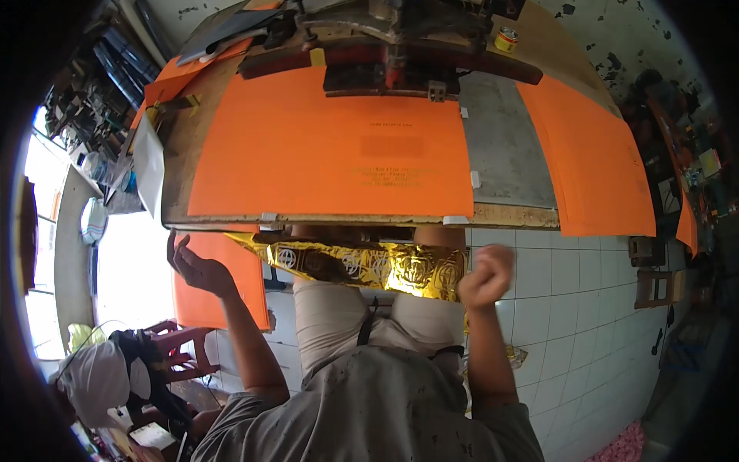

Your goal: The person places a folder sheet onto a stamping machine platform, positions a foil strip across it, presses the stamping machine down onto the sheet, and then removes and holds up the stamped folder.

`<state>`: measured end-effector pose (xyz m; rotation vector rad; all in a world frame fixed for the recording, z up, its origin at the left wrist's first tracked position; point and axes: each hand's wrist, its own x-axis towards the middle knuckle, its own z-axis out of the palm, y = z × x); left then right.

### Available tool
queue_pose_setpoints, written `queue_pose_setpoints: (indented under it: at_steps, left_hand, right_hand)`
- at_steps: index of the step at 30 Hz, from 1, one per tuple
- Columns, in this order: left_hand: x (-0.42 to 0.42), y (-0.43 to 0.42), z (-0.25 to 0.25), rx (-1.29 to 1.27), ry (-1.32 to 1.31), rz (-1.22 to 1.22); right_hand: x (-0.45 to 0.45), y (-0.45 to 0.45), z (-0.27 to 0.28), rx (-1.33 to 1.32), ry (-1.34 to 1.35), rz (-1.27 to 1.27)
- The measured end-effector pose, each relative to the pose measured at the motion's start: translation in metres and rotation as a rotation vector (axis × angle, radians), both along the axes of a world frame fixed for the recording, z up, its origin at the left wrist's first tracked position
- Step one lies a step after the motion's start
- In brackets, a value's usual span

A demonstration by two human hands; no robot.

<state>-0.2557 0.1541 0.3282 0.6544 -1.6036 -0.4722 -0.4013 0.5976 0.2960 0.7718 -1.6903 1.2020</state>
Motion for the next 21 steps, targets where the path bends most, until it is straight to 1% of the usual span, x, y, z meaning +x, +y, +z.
queue_pose_setpoints:
  at_steps: [1,2,3,4,5,6,7,8,9,10,11,12,13,14,16,17,18,19,21]
  left_hand:
    - [0.016,-0.007,-0.013,0.021,-0.015,0.093]
    - [0.028,-0.015,-0.031,0.04,-0.024,0.185]
    - [0.037,-0.023,-0.06,0.162,-0.057,0.199]
    - [0.043,-0.027,-0.082,0.285,-0.086,0.212]
    - [0.044,-0.019,-0.086,0.566,-0.104,0.107]
    - [0.043,-0.03,-0.119,0.702,-0.016,-0.028]
    - [0.042,-0.018,-0.107,0.99,-0.115,-0.136]
    - [0.039,-0.026,-0.134,1.118,-0.098,-0.239]
    - [0.037,-0.019,-0.133,1.172,-0.058,-0.349]
    - [0.035,-0.013,-0.133,1.223,-0.016,-0.463]
    - [0.037,-0.019,-0.141,1.203,-0.003,-0.52]
    - [0.04,-0.033,-0.16,1.184,0.007,-0.576]
    - [0.041,-0.037,-0.163,1.165,0.016,-0.633]
    - [0.043,-0.039,-0.165,1.122,0.056,-0.585]
    - [0.059,-0.033,-0.145,1.041,0.131,-0.483]
    - [0.066,-0.029,-0.134,0.999,0.127,-0.427]
    - [0.072,-0.031,-0.136,0.958,0.12,-0.427]
    - [0.071,-0.029,-0.135,0.985,0.061,-0.378]
    - [0.063,-0.019,-0.13,1.086,-0.064,-0.319]
  right_hand:
    - [0.024,-0.006,-0.001,0.19,-0.168,0.001]
    - [0.033,-0.017,-0.003,0.403,-0.251,-0.005]
    - [0.04,-0.023,-0.004,0.619,-0.333,-0.013]
    - [0.041,-0.024,-0.009,0.71,-0.38,-0.022]
    - [0.039,-0.026,-0.018,0.799,-0.424,-0.034]
    - [0.038,-0.028,-0.028,0.891,-0.472,-0.046]
    - [0.035,-0.025,-0.04,0.902,-0.517,-0.05]
    - [0.031,-0.024,-0.05,0.928,-0.499,-0.067]
    - [0.027,-0.021,-0.059,0.955,-0.482,-0.085]
    - [0.026,-0.019,-0.061,0.981,-0.465,-0.106]
    - [0.025,-0.016,-0.062,0.995,-0.489,-0.076]
    - [0.026,-0.013,-0.061,1.008,-0.515,-0.047]
    - [0.03,-0.011,-0.057,1.022,-0.543,-0.018]
    - [0.035,-0.009,-0.053,0.976,-0.576,-0.017]
    - [0.058,-0.003,-0.029,0.889,-0.647,-0.01]
    - [0.069,0.002,-0.013,0.855,-0.761,0.103]
    - [0.08,0.008,0.01,0.816,-0.873,0.217]
    - [0.093,0.012,0.032,0.775,-0.983,0.333]
    - [0.12,0.018,0.067,0.731,-0.997,0.48]
